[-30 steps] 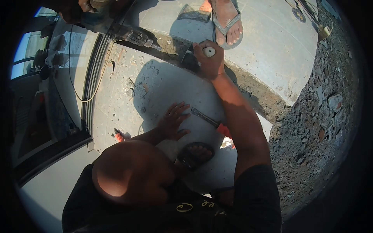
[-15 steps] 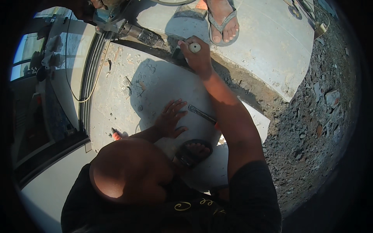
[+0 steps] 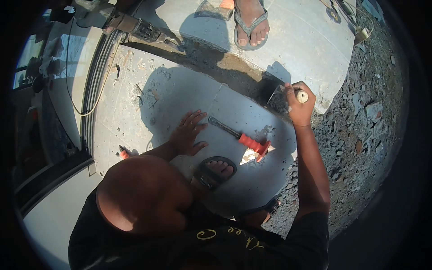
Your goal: The person uses a trowel to apply and spread mortar into a trench between floor tiles while another person uses a jackhammer nearby.
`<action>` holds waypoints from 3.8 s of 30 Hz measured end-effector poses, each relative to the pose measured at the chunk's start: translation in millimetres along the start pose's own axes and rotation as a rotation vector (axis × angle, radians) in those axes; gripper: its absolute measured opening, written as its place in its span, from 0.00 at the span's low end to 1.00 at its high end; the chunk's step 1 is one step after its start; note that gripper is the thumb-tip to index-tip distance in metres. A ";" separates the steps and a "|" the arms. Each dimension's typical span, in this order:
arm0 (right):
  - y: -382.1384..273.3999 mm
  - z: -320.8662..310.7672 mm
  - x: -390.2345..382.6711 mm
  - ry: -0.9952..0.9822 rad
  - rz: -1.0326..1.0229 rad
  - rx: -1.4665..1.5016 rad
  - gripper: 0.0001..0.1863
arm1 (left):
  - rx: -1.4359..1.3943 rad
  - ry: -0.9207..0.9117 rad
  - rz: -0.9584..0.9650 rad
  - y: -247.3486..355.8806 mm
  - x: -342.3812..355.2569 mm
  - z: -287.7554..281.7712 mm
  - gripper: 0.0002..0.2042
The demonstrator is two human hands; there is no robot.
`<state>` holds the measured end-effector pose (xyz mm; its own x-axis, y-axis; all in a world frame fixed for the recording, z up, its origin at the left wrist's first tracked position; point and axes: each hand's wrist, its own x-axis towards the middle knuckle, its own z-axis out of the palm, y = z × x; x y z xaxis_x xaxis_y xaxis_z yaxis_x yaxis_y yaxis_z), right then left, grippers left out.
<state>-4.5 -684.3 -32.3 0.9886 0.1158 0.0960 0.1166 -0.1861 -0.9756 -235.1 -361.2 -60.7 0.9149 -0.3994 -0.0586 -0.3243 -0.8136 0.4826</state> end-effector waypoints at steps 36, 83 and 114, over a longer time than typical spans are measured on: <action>-17.6 24.5 0.4 0.116 0.097 0.174 0.12 | -0.010 0.032 0.004 -1.4 -5.3 12.9 0.31; 20.3 -294.5 -125.3 0.163 0.310 -0.369 0.14 | 0.056 0.056 -0.001 1.5 -3.7 16.9 0.32; 54.8 -62.8 -210.7 0.563 0.352 -0.815 0.34 | 0.033 0.002 -0.050 17.1 -0.5 0.5 0.31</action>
<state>-200.4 -780.1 -93.7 0.8563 -0.5037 0.1146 -0.3638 -0.7455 -0.5585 -241.3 -375.1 -52.9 0.9305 -0.3572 -0.0806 -0.2858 -0.8460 0.4501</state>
